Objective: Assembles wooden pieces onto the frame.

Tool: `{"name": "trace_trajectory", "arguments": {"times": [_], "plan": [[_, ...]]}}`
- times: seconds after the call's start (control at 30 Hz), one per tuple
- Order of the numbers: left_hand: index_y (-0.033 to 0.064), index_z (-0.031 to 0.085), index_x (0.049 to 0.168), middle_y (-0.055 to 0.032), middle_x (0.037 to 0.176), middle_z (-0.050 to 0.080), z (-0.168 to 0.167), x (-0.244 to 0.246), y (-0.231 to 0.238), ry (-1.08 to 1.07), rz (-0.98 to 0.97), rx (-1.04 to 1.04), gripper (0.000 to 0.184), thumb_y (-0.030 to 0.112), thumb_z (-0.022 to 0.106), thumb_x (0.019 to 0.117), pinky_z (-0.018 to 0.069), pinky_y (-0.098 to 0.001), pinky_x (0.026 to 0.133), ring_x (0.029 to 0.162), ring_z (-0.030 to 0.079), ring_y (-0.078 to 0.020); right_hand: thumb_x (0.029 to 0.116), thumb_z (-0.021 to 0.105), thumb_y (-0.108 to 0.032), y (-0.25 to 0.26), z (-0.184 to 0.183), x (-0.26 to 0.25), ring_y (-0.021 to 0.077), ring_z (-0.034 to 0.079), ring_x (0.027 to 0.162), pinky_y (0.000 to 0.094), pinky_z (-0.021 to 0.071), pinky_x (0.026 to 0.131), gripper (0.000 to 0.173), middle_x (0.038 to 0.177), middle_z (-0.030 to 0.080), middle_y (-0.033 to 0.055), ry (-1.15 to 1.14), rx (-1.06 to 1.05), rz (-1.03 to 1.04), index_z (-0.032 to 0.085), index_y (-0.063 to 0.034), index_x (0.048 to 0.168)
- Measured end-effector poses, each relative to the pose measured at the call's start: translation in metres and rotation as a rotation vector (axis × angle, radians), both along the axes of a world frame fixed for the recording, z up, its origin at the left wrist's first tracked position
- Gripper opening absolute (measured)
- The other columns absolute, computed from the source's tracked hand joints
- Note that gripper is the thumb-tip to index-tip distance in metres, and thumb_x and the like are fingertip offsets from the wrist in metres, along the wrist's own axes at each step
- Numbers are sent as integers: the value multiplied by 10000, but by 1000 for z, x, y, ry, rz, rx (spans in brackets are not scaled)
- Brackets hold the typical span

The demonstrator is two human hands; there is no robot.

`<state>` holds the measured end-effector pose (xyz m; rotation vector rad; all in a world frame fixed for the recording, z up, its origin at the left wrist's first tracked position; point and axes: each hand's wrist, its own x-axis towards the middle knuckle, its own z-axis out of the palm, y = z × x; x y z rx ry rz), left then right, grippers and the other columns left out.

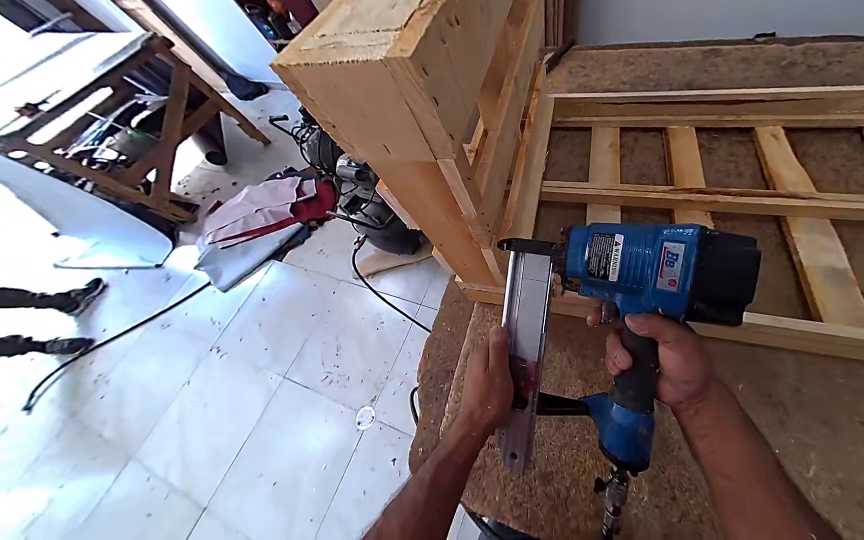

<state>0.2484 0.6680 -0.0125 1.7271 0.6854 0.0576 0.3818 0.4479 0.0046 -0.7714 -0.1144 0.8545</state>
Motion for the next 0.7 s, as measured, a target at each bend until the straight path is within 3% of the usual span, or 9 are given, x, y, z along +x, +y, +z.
{"name": "trace_trajectory", "arguments": {"times": [0.33, 0.43, 0.5, 0.57, 0.63, 0.7], "plan": [[116, 687, 904, -17, 718, 686, -3, -6, -3, 44, 13, 82, 751, 609, 144, 1063, 605, -366, 628, 663, 690, -148, 934, 696, -262, -2, -15, 7, 200, 666, 574, 357, 619, 591, 352, 1109, 703, 223, 79, 84, 48, 675, -59, 1220], [123, 687, 903, -7, 711, 684, -1, -6, -2, 47, 14, 97, 753, 618, 142, 1061, 601, -356, 620, 660, 688, -141, 925, 694, -240, -1, -14, 7, 198, 665, 565, 359, 621, 588, 339, 1069, 710, 215, 94, 77, 48, 679, -50, 1206], [115, 686, 901, -13, 707, 690, -1, -5, -3, 55, 26, 93, 744, 593, 140, 1067, 608, -365, 616, 652, 694, -150, 912, 700, -230, 0, -8, 9, 176, 642, 550, 351, 620, 580, 344, 961, 690, 167, 118, 23, 71, 667, -47, 1200], [116, 688, 935, -19, 740, 695, -2, -3, -5, 90, 33, 107, 749, 597, 128, 1062, 611, -384, 659, 695, 700, -156, 908, 682, -219, 0, 0, 12, 165, 632, 550, 344, 620, 580, 341, 916, 672, 145, 105, -42, 89, 662, -50, 1204], [108, 687, 959, -34, 765, 693, -6, -3, -7, 112, 31, 104, 752, 595, 122, 1058, 602, -414, 704, 735, 700, -172, 920, 679, -233, -2, 7, 9, 177, 643, 563, 345, 616, 589, 318, 956, 695, 170, 49, -100, 75, 670, -54, 1183], [83, 688, 968, -38, 749, 696, -7, -5, -12, 87, -13, 65, 753, 580, 131, 1070, 615, -413, 680, 703, 702, -173, 926, 682, -236, -12, 9, -1, 197, 664, 583, 344, 609, 591, 312, 1095, 720, 213, 1, -105, 39, 679, -61, 1184]]}}
